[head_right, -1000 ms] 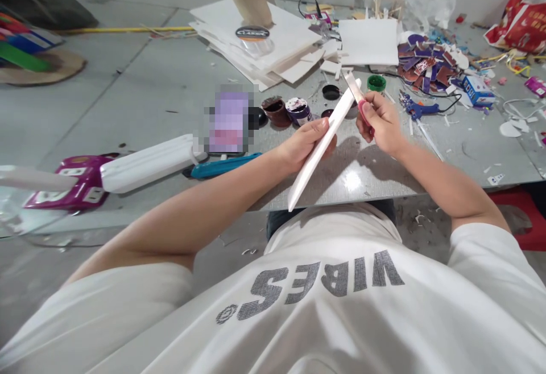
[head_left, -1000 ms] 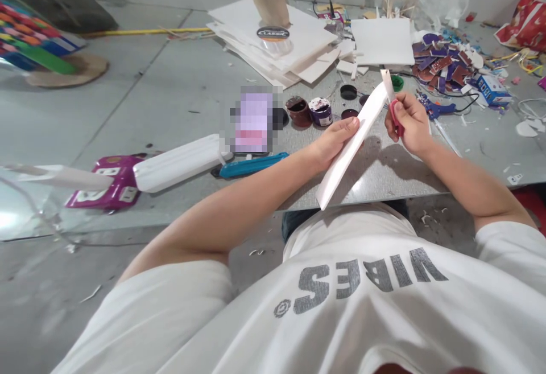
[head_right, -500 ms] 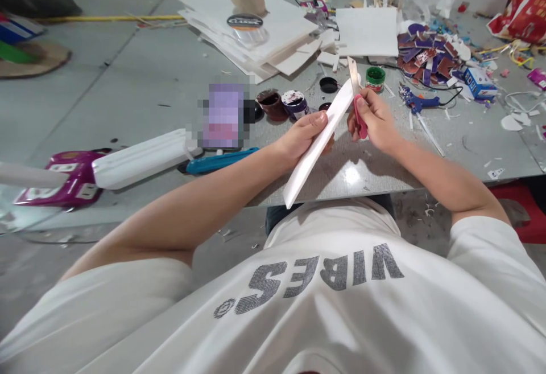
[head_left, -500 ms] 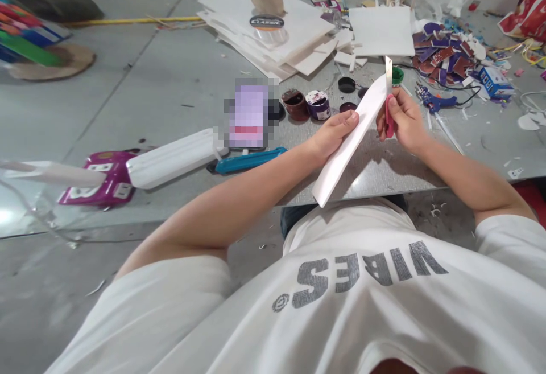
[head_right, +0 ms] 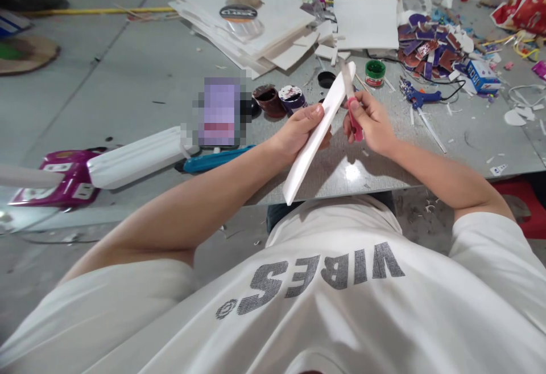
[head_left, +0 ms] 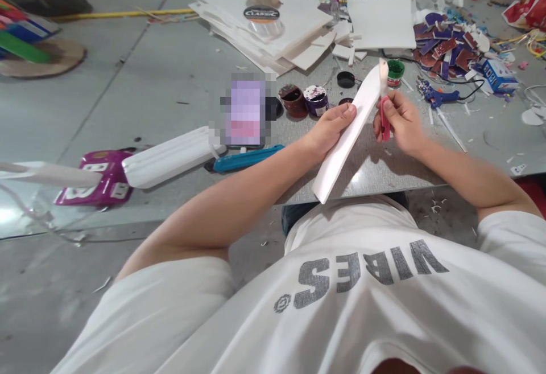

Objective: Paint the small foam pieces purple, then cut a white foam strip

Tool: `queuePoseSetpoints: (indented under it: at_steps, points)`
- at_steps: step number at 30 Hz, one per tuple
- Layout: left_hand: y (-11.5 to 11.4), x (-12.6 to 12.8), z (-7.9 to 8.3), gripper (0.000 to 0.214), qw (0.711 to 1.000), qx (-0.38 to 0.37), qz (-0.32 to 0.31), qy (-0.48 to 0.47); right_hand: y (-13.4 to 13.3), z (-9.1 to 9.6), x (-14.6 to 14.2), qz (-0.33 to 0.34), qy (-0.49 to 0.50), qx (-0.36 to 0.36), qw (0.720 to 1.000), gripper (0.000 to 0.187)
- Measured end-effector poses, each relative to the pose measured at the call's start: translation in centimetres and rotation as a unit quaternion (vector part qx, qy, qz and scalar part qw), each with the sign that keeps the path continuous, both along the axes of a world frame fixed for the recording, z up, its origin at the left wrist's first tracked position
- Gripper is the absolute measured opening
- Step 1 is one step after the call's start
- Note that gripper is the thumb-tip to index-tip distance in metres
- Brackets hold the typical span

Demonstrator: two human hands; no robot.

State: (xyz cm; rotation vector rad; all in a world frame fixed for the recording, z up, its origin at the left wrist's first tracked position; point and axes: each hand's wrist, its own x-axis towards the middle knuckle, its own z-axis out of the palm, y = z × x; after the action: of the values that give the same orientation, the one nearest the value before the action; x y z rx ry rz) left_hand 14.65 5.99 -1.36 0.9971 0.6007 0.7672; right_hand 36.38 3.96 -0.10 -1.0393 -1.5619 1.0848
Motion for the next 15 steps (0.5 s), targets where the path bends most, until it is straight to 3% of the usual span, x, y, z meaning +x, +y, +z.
queuePoseSetpoints:
  at_steps: [4, 15]
  points:
    - [-0.6, 0.3, 0.1, 0.061, 0.999, 0.045, 0.025, -0.015, 1.3, -0.4, 0.9, -0.056, 0.019, 0.025, 0.998, 0.071]
    - [-1.0, 0.9, 0.9, 0.059, 0.998, 0.027, 0.051, 0.009, 0.7, -0.5, 0.4, -0.001, 0.076, 0.031, 0.997, 0.053]
